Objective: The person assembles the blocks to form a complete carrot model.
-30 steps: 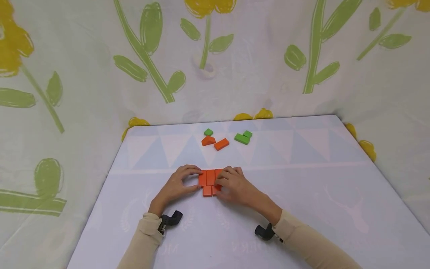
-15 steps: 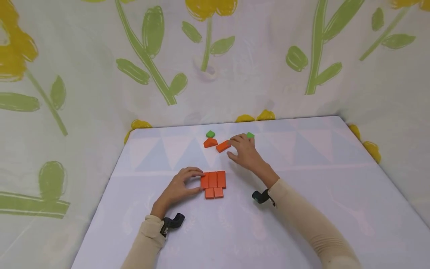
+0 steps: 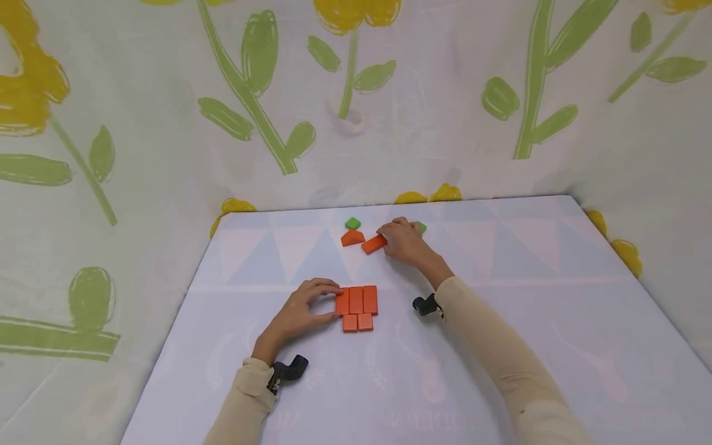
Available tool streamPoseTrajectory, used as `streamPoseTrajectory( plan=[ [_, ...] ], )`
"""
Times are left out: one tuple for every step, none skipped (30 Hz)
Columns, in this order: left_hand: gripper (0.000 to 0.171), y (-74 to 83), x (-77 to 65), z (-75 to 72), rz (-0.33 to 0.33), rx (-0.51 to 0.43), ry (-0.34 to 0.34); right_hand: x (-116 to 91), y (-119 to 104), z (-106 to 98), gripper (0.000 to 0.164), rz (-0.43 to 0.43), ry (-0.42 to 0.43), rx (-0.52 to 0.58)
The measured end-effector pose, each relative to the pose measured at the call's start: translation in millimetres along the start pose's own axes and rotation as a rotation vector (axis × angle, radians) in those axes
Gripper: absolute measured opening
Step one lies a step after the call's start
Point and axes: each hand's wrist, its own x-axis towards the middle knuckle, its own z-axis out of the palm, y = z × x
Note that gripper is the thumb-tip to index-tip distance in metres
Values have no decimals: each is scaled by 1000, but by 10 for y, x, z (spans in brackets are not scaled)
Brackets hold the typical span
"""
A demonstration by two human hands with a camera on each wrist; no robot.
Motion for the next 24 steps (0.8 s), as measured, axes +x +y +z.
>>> streamPoseTrajectory(
  plan=[
    [42, 3, 2, 5, 6, 0, 2, -4, 16, 5, 40, 2, -3, -2],
    [42, 6, 5, 9, 4, 4, 1, -7, 30, 8, 38, 3, -2, -5],
    [42, 11, 9, 10, 2, 6, -1, -11, 40, 11, 36, 3, -1, -12],
    [43, 17, 12, 9, -1, 5, -2, -15, 49, 11, 34, 3, 1, -14],
    [43, 22, 16, 7, -9, 9, -4, -23, 54, 8, 32, 1, 5, -11],
    [43, 31, 18, 3, -14, 10, -6, -31, 58, 4, 31, 1, 8, -1],
    [43, 34, 20, 0, -24, 13, -10, -40, 59, -3, 30, 1, 9, 9],
    [43, 38, 21, -3, -30, 16, -12, -53, 57, -12, 29, 1, 12, 16],
    [43, 41, 20, -7, -31, 15, -12, -67, 54, -22, 29, 2, 15, 21],
    [43, 44, 17, -9, -36, 15, -12, -85, 51, -36, 29, 5, 19, 29],
    [43, 46, 14, -11, -40, 16, -13, -103, 46, -50, 29, 12, 23, 35],
    [43, 47, 11, -13, -36, 15, -12, -124, 38, -67, 29, 22, 25, 40],
    [43, 45, 8, -12, -39, 14, -12, -148, 25, -87, 28, 28, 31, 44],
    [43, 47, 4, -13, -38, 12, -10, -176, 12, -106, 28, 34, 39, 47],
    [43, 48, 2, -13, -36, 8, -9, -204, -2, -125, 27, 37, 49, 55],
    [43, 49, 0, -14, -39, 6, -9, -238, -18, -144, 27, 37, 60, 66],
    [43, 47, 0, -15, -38, 6, -8, -273, -35, -161, 26, 35, 72, 74],
    [42, 46, 0, -16, -38, 4, -8, -313, -52, -177, 26, 24, 86, 83],
    [42, 45, 1, -16, -38, 2, -6, -355, -71, -190, 25, 12, 102, 91],
    [42, 42, 1, -16, -38, 2, -5, -399, -89, -201, 24, -1, 119, 101],
    [42, 41, 2, -17, -38, 1, -4, -444, -109, -210, 23, -14, 136, 108],
    [42, 39, 3, -17, -44, 3, -5, -491, -132, -221, 22, -28, 151, 117],
    [42, 36, 3, -16, -46, 5, -7, -540, -158, -228, 22, -39, 165, 125],
    [42, 36, 3, -14, -48, 4, -11, -589, -184, -235, 22, -49, 176, 133]
  ],
)
